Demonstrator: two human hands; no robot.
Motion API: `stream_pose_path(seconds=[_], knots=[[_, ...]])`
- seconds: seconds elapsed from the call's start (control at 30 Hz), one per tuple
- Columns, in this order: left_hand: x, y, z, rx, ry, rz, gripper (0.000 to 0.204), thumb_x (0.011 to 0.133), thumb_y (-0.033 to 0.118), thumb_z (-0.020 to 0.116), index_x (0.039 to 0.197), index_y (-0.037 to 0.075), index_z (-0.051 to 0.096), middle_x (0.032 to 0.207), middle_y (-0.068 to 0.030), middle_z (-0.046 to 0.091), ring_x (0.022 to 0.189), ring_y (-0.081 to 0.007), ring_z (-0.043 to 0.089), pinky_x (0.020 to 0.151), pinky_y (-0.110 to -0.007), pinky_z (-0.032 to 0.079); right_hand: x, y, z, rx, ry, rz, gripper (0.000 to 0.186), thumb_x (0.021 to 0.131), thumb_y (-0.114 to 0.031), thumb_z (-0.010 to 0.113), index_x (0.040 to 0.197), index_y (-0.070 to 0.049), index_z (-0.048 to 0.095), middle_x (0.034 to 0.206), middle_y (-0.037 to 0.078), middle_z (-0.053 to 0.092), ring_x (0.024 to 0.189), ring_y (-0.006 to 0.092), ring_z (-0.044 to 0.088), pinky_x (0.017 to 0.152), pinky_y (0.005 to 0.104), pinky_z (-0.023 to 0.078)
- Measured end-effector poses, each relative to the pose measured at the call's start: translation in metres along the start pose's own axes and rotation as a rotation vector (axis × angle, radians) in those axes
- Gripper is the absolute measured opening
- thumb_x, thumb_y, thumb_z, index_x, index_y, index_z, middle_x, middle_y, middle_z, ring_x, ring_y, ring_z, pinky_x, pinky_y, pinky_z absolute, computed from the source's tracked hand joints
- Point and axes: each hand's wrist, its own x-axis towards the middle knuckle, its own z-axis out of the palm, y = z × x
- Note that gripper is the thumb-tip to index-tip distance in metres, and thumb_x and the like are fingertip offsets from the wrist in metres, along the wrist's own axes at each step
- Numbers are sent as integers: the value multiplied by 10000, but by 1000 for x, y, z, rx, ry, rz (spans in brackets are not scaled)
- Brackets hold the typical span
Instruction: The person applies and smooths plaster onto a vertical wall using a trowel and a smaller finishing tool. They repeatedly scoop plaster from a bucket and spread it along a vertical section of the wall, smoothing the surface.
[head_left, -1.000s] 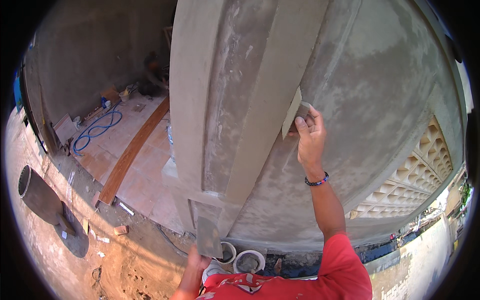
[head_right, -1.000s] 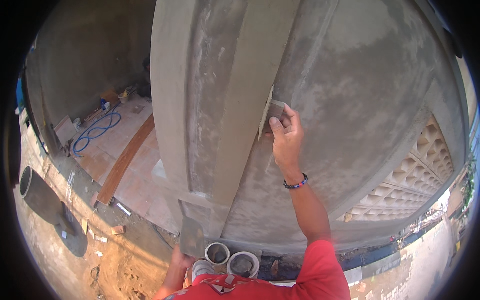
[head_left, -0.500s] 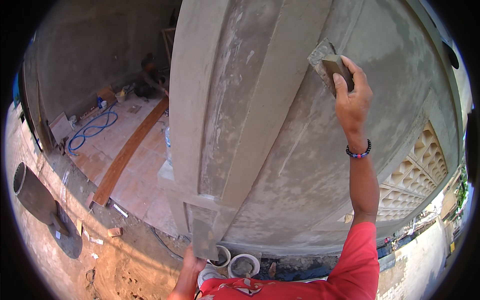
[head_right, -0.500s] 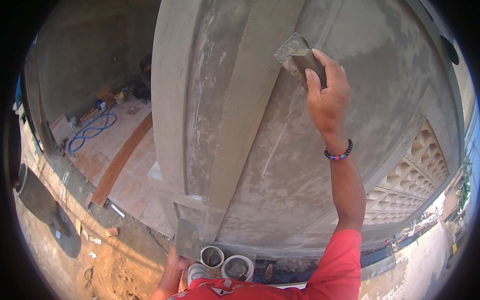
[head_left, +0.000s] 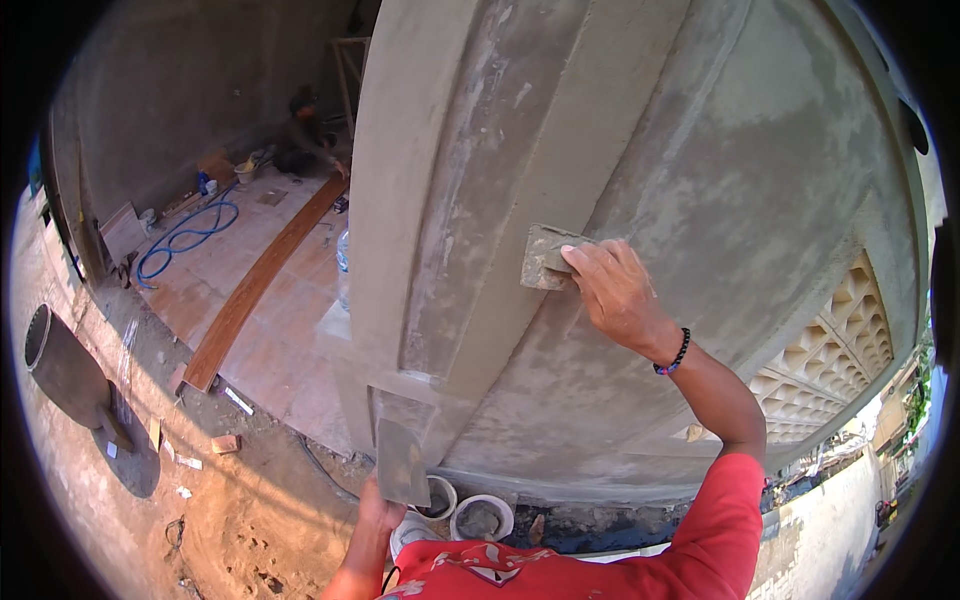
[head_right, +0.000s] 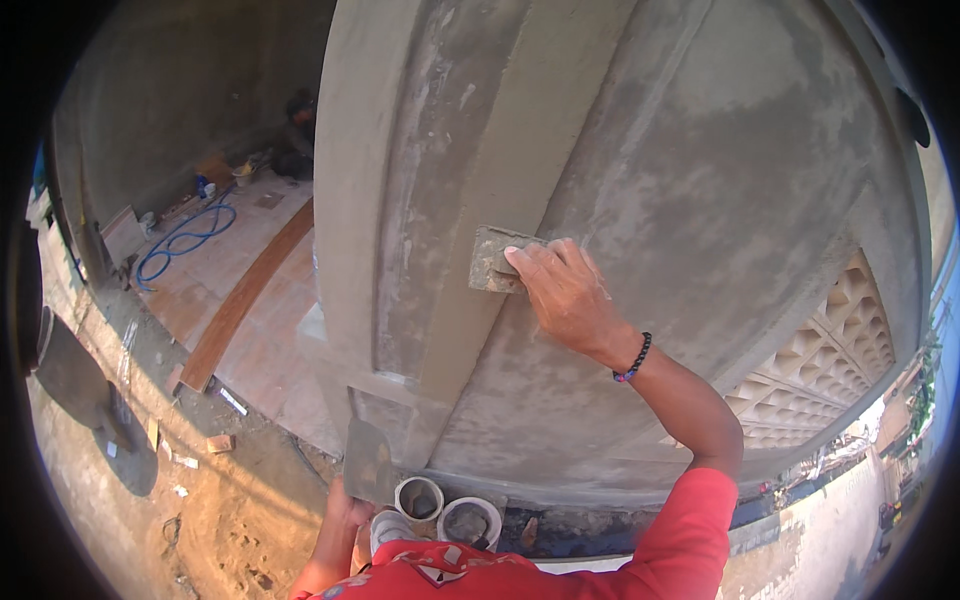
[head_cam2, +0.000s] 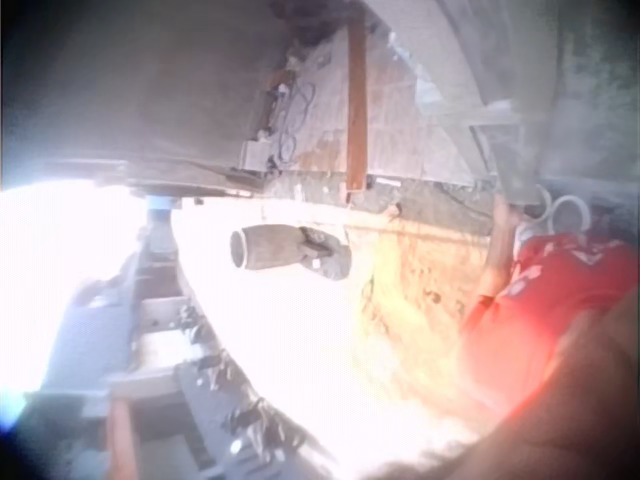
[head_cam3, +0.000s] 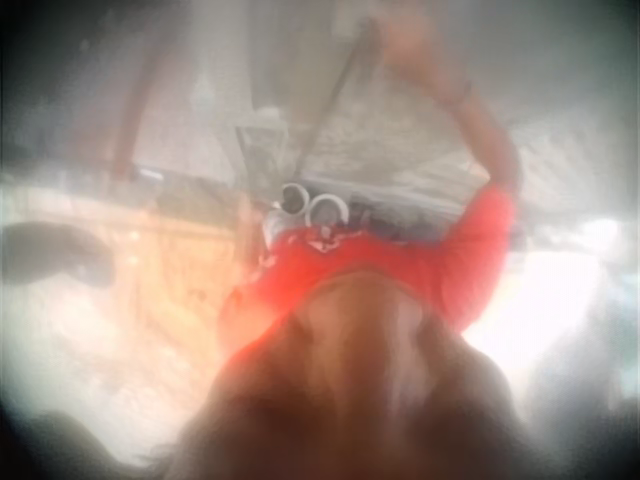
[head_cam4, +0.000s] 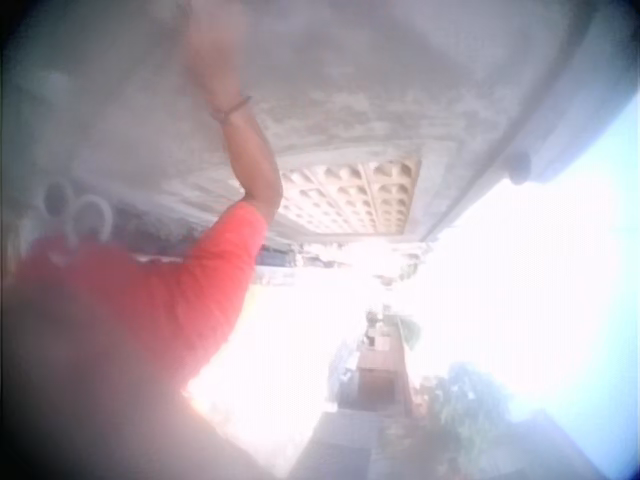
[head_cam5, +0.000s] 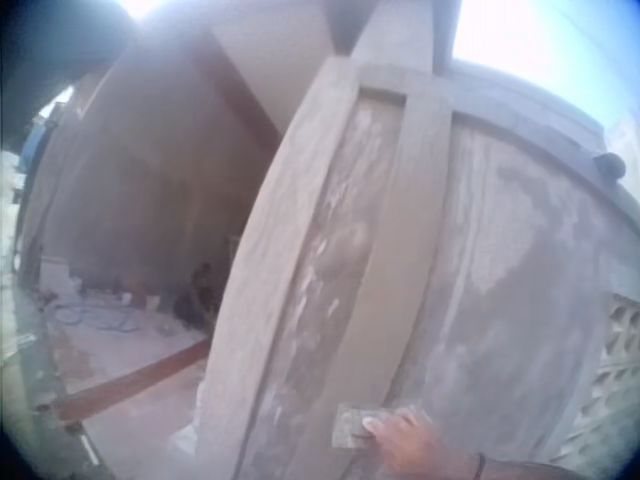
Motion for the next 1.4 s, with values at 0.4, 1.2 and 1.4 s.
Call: stream_pose_path(seconds=[0.4,1.2,1.4], knots=[[-3,-9,-15,15,-17,-55,258,922,130,464,1131,19,566,1033,-96,638,884,-221,638,755,-353,540,39,43,-12,-141,206,10,401,787,2,633,1180,-50,574,962,70,607,852,240,530,728,345,469],[-27,21,12,144,-44,-147,319,938,199,462,1208,55,553,1178,-82,600,1067,-248,578,928,-396,472,-22,-9,63,845,805,809,374,875,-34,606,1248,-57,581,1054,89,663,907,122,618,782,262,509],[-43,23,16,193,57,-192,326,941,207,473,1226,66,542,1191,-77,592,1077,-244,572,926,-383,474,-109,-85,141,878,701,972,412,848,8,614,1252,-68,587,886,89,641,738,123,534,683,252,469]])
